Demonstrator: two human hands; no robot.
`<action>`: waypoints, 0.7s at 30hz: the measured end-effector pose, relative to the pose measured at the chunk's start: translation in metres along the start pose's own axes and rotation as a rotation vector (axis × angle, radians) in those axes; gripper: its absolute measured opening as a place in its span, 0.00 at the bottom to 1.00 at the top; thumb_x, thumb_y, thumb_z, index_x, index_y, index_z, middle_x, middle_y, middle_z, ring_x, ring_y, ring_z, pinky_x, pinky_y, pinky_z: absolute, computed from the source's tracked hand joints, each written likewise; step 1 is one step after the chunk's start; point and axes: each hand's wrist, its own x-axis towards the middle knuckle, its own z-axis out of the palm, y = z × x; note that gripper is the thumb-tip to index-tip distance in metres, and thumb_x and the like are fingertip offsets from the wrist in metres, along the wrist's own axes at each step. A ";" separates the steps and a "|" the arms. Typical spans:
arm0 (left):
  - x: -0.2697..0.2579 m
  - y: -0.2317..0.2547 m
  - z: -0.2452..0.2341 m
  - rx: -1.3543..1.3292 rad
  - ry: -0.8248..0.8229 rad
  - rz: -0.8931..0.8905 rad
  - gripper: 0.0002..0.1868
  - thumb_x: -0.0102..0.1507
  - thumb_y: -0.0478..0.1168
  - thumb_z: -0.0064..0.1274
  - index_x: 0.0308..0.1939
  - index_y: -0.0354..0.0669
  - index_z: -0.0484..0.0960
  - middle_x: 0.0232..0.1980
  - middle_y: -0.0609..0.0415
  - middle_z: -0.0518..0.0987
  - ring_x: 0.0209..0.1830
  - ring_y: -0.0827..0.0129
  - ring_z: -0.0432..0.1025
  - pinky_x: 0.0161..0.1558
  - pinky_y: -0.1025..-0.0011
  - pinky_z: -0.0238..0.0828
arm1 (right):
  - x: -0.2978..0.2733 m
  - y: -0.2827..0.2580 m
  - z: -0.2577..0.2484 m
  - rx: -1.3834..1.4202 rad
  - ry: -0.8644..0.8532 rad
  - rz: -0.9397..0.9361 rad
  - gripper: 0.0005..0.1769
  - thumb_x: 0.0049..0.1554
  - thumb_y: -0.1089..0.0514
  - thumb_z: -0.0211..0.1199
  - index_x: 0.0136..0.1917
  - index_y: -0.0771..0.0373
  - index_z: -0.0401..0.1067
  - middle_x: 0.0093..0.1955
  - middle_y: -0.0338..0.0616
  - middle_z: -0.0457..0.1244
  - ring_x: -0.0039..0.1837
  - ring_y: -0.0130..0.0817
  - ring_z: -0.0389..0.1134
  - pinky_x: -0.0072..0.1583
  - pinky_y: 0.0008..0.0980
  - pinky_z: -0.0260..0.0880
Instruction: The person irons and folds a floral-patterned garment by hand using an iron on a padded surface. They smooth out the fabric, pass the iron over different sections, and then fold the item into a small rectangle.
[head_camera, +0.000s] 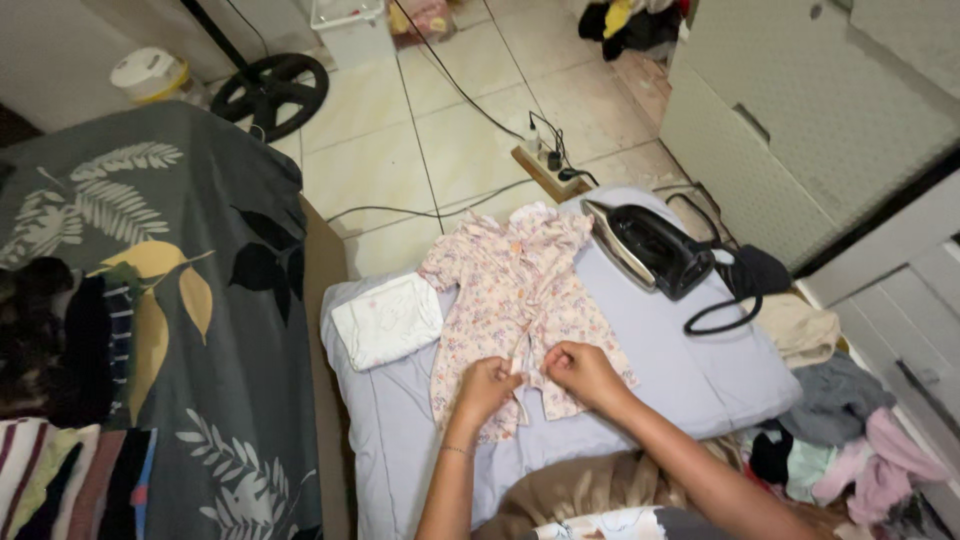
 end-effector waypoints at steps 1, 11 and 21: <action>0.001 -0.003 0.004 -0.016 -0.014 0.033 0.09 0.59 0.37 0.66 0.31 0.35 0.81 0.24 0.58 0.78 0.22 0.79 0.68 0.25 0.76 0.65 | 0.004 0.007 0.001 0.023 -0.012 -0.008 0.06 0.53 0.61 0.66 0.42 0.66 0.78 0.33 0.38 0.68 0.33 0.21 0.63 0.37 0.26 0.65; 0.063 -0.042 0.038 -0.475 -0.004 0.152 0.04 0.61 0.33 0.59 0.39 0.39 0.82 0.35 0.61 0.83 0.34 0.81 0.76 0.37 0.80 0.72 | 0.073 0.052 0.006 0.492 -0.018 0.171 0.09 0.57 0.62 0.62 0.49 0.68 0.75 0.39 0.42 0.70 0.40 0.27 0.71 0.40 0.26 0.71; 0.125 -0.045 0.038 -0.436 0.149 0.235 0.10 0.63 0.35 0.63 0.30 0.42 0.76 0.25 0.63 0.74 0.21 0.83 0.65 0.22 0.79 0.58 | 0.115 0.049 0.010 0.483 0.088 -0.082 0.08 0.57 0.64 0.63 0.47 0.71 0.77 0.35 0.42 0.68 0.35 0.26 0.67 0.38 0.24 0.66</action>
